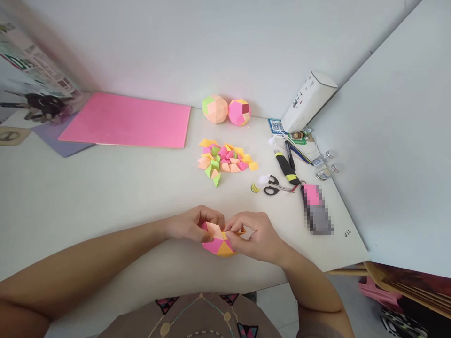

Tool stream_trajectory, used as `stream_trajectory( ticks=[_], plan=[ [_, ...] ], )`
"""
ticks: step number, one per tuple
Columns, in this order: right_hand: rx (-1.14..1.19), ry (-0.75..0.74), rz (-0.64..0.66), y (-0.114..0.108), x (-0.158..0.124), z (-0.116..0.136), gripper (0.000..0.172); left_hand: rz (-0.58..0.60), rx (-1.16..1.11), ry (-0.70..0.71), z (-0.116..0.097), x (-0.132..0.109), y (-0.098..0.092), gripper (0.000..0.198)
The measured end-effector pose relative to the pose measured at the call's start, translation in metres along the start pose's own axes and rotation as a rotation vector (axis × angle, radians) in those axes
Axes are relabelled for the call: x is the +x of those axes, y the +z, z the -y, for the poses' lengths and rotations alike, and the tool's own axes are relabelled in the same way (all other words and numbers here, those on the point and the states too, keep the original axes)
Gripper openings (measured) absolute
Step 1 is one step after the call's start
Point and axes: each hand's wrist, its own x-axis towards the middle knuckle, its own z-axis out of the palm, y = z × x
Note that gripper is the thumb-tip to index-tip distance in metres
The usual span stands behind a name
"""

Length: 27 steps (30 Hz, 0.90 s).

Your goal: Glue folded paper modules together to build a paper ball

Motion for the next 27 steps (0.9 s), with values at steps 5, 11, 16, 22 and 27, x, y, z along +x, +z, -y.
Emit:
stream_trajectory(
  ticks=[5,11,16,22,27],
  plan=[
    [0.068,0.088,0.042,-0.003,0.001,-0.001,0.009,0.025,0.001,-0.026,-0.002,0.0,0.0,0.01],
    [0.192,0.333,0.16,-0.006,0.004,-0.009,0.01,0.1,0.11,-0.056,-0.004,-0.002,-0.001,0.007],
    [0.356,0.507,0.196,-0.001,0.007,-0.019,0.02,0.128,0.194,-0.085,-0.005,-0.001,-0.004,0.01],
    [0.458,0.525,0.195,0.002,0.009,-0.026,0.024,0.116,0.153,-0.135,-0.009,-0.002,-0.003,0.008],
    [0.482,0.519,0.226,0.0,0.01,-0.031,0.024,0.104,0.068,-0.164,-0.01,-0.002,-0.004,0.007]
  ],
)
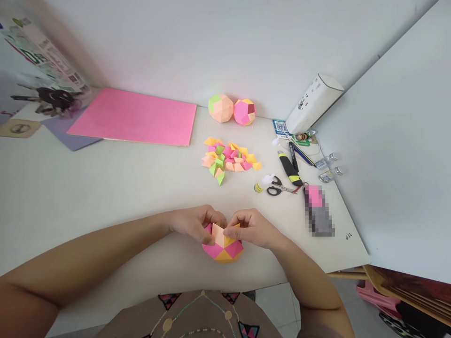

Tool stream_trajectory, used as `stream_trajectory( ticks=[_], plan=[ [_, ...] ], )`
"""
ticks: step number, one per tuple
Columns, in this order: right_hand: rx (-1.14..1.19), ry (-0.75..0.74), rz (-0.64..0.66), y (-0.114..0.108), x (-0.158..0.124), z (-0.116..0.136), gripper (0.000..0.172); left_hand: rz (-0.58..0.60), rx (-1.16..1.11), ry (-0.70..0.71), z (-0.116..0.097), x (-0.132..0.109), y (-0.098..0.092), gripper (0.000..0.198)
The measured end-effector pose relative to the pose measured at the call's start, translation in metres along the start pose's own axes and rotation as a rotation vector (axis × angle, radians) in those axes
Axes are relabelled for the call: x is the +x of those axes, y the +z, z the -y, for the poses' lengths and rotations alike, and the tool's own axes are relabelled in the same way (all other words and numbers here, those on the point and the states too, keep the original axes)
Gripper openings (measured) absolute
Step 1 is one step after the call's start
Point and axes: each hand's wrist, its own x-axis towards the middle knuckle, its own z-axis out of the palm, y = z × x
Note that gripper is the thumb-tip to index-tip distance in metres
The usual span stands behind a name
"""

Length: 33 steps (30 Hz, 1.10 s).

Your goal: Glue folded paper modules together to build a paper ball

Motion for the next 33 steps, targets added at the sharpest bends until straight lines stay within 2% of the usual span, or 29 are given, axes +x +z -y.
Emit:
stream_trajectory(
  ticks=[8,33],
  plan=[
    [0.02,-0.01,0.036,-0.0052,-0.0008,0.008,0.025,-0.015,-0.021,-0.035,-0.0023,-0.0005,-0.0004,0.011],
    [-0.043,-0.152,0.059,0.0024,-0.001,0.0054,0.022,-0.041,0.025,-0.067,-0.005,0.0003,0.0,0.011]
  ],
)
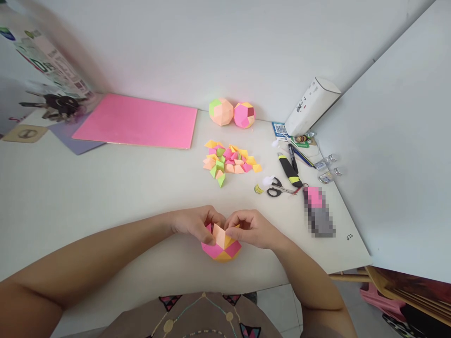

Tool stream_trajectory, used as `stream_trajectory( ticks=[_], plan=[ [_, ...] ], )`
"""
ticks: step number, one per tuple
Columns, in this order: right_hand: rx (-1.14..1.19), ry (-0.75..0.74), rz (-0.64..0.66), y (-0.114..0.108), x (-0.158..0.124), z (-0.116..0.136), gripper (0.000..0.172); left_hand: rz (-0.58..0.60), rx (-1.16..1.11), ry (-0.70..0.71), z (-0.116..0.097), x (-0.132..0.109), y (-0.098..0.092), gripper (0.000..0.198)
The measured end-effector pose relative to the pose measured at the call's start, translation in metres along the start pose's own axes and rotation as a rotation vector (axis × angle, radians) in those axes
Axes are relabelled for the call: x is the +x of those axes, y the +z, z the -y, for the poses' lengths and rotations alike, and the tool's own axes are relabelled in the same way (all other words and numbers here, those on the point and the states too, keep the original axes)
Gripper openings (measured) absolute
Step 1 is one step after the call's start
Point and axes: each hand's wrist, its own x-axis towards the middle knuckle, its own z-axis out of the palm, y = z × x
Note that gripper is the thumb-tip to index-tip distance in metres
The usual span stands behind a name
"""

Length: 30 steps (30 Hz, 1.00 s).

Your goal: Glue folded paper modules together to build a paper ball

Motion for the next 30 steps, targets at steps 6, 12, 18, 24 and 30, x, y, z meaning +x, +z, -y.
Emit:
stream_trajectory(
  ticks=[6,12,18,24,30],
  plan=[
    [-0.022,0.005,-0.011,0.001,0.0,0.0,0.024,0.008,-0.003,0.008,0.0,0.0,0.001,0.012],
    [-0.036,-0.005,0.008,0.0,0.001,-0.002,0.029,-0.001,-0.001,0.013,0.002,0.0,-0.001,0.01],
    [-0.026,0.022,0.029,0.002,0.002,-0.005,0.027,0.014,0.008,0.01,0.006,0.002,-0.004,0.013],
    [0.012,0.02,0.023,0.006,0.004,-0.007,0.022,0.055,-0.001,0.023,0.007,0.001,-0.004,0.014],
    [0.026,-0.081,-0.005,0.01,0.006,-0.009,0.021,0.02,-0.007,0.025,0.006,0.002,-0.002,0.012]
  ],
)
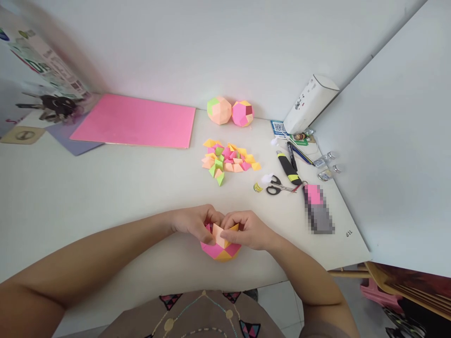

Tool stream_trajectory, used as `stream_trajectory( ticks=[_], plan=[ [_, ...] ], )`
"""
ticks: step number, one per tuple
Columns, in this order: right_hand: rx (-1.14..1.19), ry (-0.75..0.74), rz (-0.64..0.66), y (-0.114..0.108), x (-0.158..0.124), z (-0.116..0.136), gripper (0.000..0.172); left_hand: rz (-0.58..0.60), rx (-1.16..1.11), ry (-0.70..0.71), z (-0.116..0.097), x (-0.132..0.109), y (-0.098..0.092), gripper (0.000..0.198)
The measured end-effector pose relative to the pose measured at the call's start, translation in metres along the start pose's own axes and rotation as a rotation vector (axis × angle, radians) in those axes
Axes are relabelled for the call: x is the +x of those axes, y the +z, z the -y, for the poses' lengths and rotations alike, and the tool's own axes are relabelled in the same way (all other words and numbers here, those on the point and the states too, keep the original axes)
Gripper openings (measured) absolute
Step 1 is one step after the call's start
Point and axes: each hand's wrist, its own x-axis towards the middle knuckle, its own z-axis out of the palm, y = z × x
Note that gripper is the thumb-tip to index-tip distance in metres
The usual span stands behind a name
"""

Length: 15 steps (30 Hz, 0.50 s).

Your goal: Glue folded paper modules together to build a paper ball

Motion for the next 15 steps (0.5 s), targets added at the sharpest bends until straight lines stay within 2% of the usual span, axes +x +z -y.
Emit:
stream_trajectory(
  ticks=[4,9,12,15],
  plan=[
    [-0.008,-0.023,-0.006,0.0011,0.0004,-0.002,0.023,-0.008,0.002,-0.008,0.0001,0.0002,0.0002,0.011],
    [-0.054,0.085,0.006,-0.0015,0.0002,-0.0007,0.031,0.002,-0.02,0.006,-0.0001,0.0002,-0.0005,0.008],
    [-0.072,0.085,0.033,-0.0047,-0.0001,0.0004,0.038,0.002,-0.021,0.012,-0.0006,0.0,-0.0004,0.008],
    [-0.09,0.127,0.064,-0.0069,-0.0012,0.0025,0.034,0.007,-0.023,0.015,-0.0014,-0.0003,-0.0001,0.007]
  ],
)
